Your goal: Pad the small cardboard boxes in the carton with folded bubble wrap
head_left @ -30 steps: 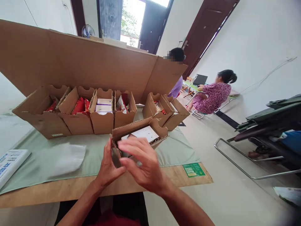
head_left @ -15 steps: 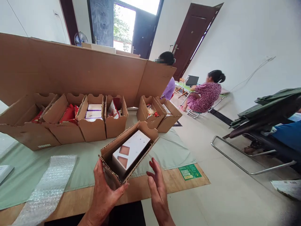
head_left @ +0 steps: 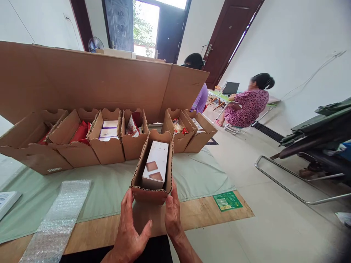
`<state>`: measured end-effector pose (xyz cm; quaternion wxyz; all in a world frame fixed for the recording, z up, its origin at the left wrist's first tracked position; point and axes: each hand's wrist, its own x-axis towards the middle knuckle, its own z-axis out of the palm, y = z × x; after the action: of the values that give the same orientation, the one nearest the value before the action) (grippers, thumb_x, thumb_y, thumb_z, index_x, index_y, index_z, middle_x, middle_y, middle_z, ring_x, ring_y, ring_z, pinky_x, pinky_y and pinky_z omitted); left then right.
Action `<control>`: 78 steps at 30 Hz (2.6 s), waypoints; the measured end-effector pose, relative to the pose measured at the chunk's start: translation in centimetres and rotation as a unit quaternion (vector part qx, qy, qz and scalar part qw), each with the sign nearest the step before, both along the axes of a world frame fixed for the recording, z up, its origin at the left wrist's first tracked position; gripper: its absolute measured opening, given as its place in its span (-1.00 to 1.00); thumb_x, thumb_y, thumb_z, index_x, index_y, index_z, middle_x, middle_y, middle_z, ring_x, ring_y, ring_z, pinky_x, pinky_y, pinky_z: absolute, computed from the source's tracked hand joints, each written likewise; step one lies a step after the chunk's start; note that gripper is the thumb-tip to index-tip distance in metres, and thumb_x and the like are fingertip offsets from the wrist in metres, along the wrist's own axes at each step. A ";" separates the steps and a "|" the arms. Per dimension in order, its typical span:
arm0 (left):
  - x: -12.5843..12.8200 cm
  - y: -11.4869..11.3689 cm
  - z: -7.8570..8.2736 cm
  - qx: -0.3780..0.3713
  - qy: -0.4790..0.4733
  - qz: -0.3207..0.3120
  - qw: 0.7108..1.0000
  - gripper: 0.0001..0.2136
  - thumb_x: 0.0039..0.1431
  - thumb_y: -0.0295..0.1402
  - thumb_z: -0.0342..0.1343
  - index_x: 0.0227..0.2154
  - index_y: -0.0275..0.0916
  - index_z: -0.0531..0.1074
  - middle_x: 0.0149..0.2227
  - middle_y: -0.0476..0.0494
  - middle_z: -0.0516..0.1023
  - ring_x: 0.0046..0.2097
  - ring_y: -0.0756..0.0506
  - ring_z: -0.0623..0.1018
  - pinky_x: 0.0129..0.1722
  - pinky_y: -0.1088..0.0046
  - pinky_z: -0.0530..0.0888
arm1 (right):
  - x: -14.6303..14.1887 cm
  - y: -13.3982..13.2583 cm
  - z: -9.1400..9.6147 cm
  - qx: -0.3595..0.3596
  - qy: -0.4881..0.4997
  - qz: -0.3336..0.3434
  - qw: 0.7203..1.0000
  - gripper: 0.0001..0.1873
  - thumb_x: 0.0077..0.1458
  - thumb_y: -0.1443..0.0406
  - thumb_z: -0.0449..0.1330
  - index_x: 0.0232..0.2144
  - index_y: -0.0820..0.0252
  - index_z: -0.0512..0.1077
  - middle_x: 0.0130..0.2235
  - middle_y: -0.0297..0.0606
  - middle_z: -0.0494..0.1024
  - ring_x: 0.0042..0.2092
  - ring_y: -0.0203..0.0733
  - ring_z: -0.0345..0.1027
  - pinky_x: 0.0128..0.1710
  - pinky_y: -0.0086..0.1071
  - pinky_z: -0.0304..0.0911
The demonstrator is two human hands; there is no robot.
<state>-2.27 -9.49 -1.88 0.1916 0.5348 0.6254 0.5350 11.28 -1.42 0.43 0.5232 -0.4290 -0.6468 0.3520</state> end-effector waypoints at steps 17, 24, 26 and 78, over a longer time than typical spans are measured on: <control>-1.3 11.0 2.9 -0.065 0.081 -0.116 0.988 -0.16 0.14 -0.42 0.10 0.46 -0.14 -0.13 0.37 -0.36 0.23 0.33 -0.34 0.35 0.18 0.00 0.44 | 1.9 13.8 3.9 0.006 -0.085 -0.046 0.995 -0.52 0.28 0.06 0.01 0.00 0.26 0.48 -0.06 -0.04 0.56 -0.06 -0.03 0.42 0.01 -0.19 0.34; -1.1 14.8 2.9 -0.165 0.005 -0.078 0.983 -0.12 0.13 -0.31 0.14 0.46 -0.23 -0.15 -0.04 -0.24 0.56 -0.34 -0.08 0.59 -0.20 0.25 0.56 | 1.4 17.2 1.0 -0.020 -0.043 -0.055 0.997 -0.56 0.22 0.11 0.08 0.02 0.25 0.46 -0.10 -0.03 0.59 -0.14 -0.07 0.47 -0.08 -0.19 0.40; -0.4 15.8 2.6 -0.161 -0.062 -0.078 0.982 -0.09 0.11 -0.32 0.15 0.46 -0.26 -0.21 0.03 -0.31 0.54 -0.21 -0.12 0.63 -0.14 0.24 0.56 | 1.3 16.9 -0.4 -0.040 -0.024 -0.052 0.998 -0.51 0.22 0.13 0.07 0.10 0.28 0.38 -0.05 0.02 0.59 -0.15 -0.08 0.51 -0.10 -0.19 0.45; -21.0 -2.8 4.5 -0.291 0.190 0.230 0.909 -0.87 0.12 -0.26 0.06 -0.34 -0.17 0.44 -0.25 -0.12 0.60 -0.17 -0.18 0.54 -0.16 0.31 0.43 | -4.3 9.2 0.4 0.105 -0.199 0.172 0.959 -0.67 0.23 0.14 0.17 -0.02 0.11 0.52 0.10 -0.02 0.56 0.07 0.04 0.47 -0.09 -0.12 0.44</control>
<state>-23.23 -12.29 2.62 0.0881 0.3880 0.8837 0.2466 7.01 7.82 0.78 0.3571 -0.3153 -0.8354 0.2743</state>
